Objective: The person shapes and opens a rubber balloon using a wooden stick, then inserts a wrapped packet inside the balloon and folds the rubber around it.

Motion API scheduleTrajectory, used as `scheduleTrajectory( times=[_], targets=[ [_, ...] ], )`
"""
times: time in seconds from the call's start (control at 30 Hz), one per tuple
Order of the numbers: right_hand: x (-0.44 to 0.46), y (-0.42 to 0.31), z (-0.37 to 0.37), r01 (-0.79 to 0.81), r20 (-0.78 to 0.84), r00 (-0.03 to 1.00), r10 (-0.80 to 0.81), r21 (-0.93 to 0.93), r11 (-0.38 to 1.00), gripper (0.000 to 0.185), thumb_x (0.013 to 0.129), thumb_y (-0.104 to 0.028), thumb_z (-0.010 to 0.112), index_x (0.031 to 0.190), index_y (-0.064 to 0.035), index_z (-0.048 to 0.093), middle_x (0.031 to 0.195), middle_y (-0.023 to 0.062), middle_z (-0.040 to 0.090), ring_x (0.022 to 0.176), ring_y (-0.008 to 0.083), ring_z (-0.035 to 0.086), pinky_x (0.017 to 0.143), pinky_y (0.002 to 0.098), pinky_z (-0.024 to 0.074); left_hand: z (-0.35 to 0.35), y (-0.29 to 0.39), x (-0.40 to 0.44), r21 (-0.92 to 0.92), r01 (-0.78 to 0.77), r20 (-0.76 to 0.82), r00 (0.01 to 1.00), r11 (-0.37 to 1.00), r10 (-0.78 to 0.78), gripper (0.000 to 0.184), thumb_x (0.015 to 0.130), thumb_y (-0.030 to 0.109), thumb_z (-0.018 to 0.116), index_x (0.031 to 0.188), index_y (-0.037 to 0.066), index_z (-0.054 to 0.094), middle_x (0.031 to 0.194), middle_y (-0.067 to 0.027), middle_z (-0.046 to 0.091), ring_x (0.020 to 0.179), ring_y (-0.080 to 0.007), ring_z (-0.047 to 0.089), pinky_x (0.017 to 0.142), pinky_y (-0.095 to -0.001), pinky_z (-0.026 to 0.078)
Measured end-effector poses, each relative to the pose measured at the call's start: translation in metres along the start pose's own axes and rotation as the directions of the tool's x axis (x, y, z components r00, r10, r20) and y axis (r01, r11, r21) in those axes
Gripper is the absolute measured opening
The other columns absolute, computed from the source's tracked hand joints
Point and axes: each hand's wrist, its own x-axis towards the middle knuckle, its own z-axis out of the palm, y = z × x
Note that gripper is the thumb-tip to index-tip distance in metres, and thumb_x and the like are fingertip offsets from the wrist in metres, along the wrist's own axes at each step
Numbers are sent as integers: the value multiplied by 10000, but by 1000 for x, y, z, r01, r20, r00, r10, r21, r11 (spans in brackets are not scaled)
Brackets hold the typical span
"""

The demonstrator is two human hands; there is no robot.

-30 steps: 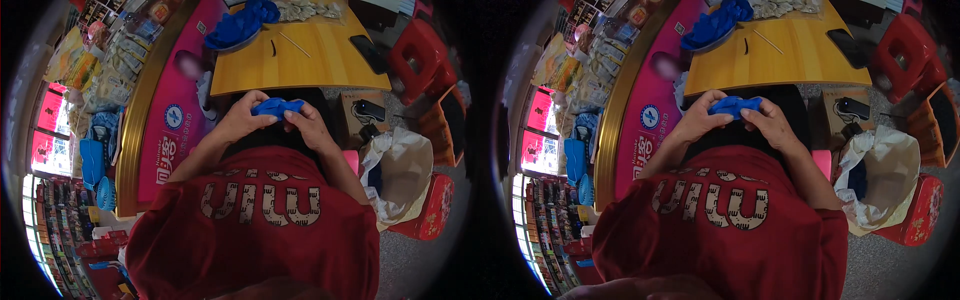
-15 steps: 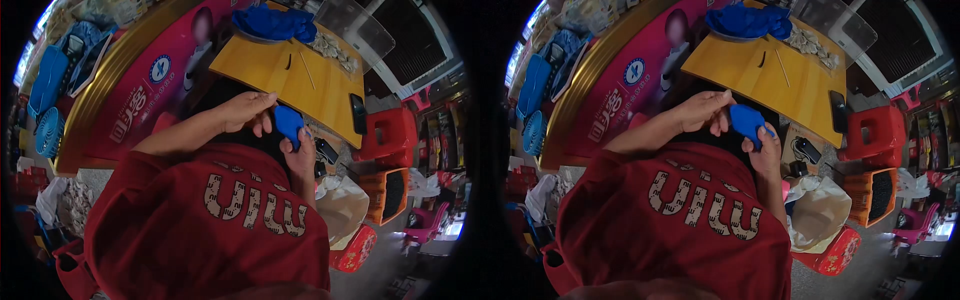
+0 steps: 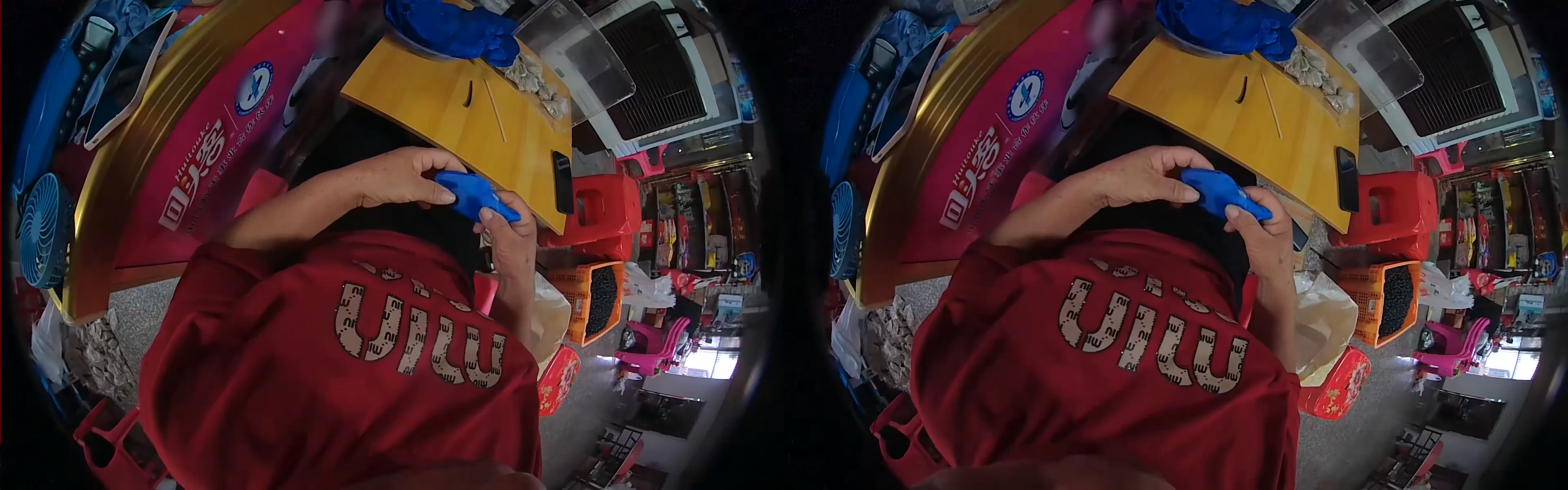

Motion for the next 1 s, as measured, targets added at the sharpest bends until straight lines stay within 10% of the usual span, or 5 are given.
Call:
scheduleTrajectory(
  times=[0.23,0.33,0.53,0.6,1.0],
  targets=[
    [-14,-26,-52,301,182,930,-320,123,945,225,700,-47,575,906,6,504,757,93,555,552,104,510,486,208,424,-18,-2,-11,-86,29,-137,990,996,-41,279,798,188,500,1025,31,456,909,-58,513,795,-121,503,670,-231,424],
    [-9,-31,-61,-218,-312,949,57,-515,829,237,718,-126,581,895,11,503,668,53,539,536,66,494,463,183,402,-19,-11,-9,-40,27,-135,990,999,-33,267,801,201,500,1007,35,467,903,-60,520,783,-109,505,660,-222,421],
    [-33,-28,-29,-93,71,993,96,-49,994,125,723,-114,586,800,-28,538,628,-6,505,485,47,447,438,155,352,24,-17,14,-89,-55,70,996,994,62,472,749,268,576,1105,31,377,952,-58,497,822,-114,499,711,-246,430],
    [-37,-29,-36,-133,87,987,134,-21,991,128,725,-127,584,800,-33,538,621,-8,502,482,48,444,439,159,352,38,-10,18,-89,199,194,965,976,-179,413,760,249,564,1068,20,412,886,-64,521,762,-116,525,643,-223,457],
    [-212,98,-252,-420,-622,664,415,148,895,249,731,-242,568,850,-31,511,601,38,503,422,96,449,397,220,380,53,-50,56,155,491,-44,870,857,-490,157,803,126,475,906,8,486,735,-58,537,587,-77,522,432,-140,400]
  ],
)
